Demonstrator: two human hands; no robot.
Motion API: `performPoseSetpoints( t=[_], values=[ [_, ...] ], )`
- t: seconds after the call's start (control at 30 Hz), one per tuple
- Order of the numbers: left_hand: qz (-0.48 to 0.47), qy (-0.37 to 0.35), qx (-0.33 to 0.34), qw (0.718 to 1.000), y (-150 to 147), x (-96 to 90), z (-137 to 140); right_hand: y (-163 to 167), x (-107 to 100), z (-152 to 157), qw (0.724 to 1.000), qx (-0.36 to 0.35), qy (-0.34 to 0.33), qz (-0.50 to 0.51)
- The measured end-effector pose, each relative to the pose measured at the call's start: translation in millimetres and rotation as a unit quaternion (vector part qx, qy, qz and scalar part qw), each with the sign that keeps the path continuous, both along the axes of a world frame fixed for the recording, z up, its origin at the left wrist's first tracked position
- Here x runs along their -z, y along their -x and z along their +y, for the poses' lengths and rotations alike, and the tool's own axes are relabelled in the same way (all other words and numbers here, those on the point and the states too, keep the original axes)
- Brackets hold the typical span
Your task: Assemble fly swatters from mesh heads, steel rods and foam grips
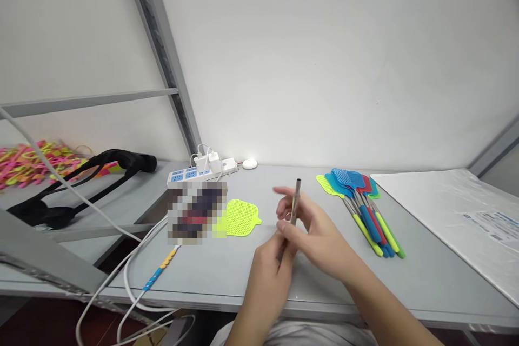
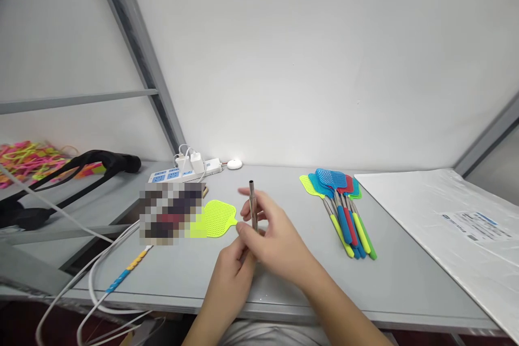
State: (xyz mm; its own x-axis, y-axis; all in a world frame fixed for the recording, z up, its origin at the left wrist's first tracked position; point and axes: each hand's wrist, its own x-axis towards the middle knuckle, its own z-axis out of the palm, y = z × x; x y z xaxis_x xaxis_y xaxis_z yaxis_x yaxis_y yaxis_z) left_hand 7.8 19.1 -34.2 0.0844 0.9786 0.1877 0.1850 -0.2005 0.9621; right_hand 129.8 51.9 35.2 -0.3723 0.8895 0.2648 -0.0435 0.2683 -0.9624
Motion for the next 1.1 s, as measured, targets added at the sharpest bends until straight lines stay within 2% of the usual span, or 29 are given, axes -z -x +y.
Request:
performPoseSetpoints(
  t=[0.1,0.27,0.47,0.73,0.97,1.1],
  values=[
    [0.011,0.005,0.014,1.000,-0.6,-2.5,0.2,-5.7,-11.5,-2.3,0.997,0.038,0.013,0.066],
    [0.022,-0.003,0.018,1.000,-2.3,-5.6,-0.5,6.1,-21.2,-4.2,0.991,0.042,0.039,0.118],
    [0.035,-0.002,0.017,0.999,-0.4,-7.2,-1.6,26.8,-8.5,-0.1,0.986,0.104,0.005,0.133],
    [0.057,0.028,0.053,0.997,2.9,-19.2,-3.4,36.3,-1.6,-2.7,0.992,0.081,-0.033,0.095],
    [0.052,-0.001,0.036,0.998,-0.8,-9.3,1.0,27.2,7.9,1.8,0.992,0.083,0.005,0.094],
    [0.058,0.001,0.036,0.998,-1.2,-9.7,1.6,24.2,15.5,5.0,0.993,0.064,0.011,0.098]
  ],
)
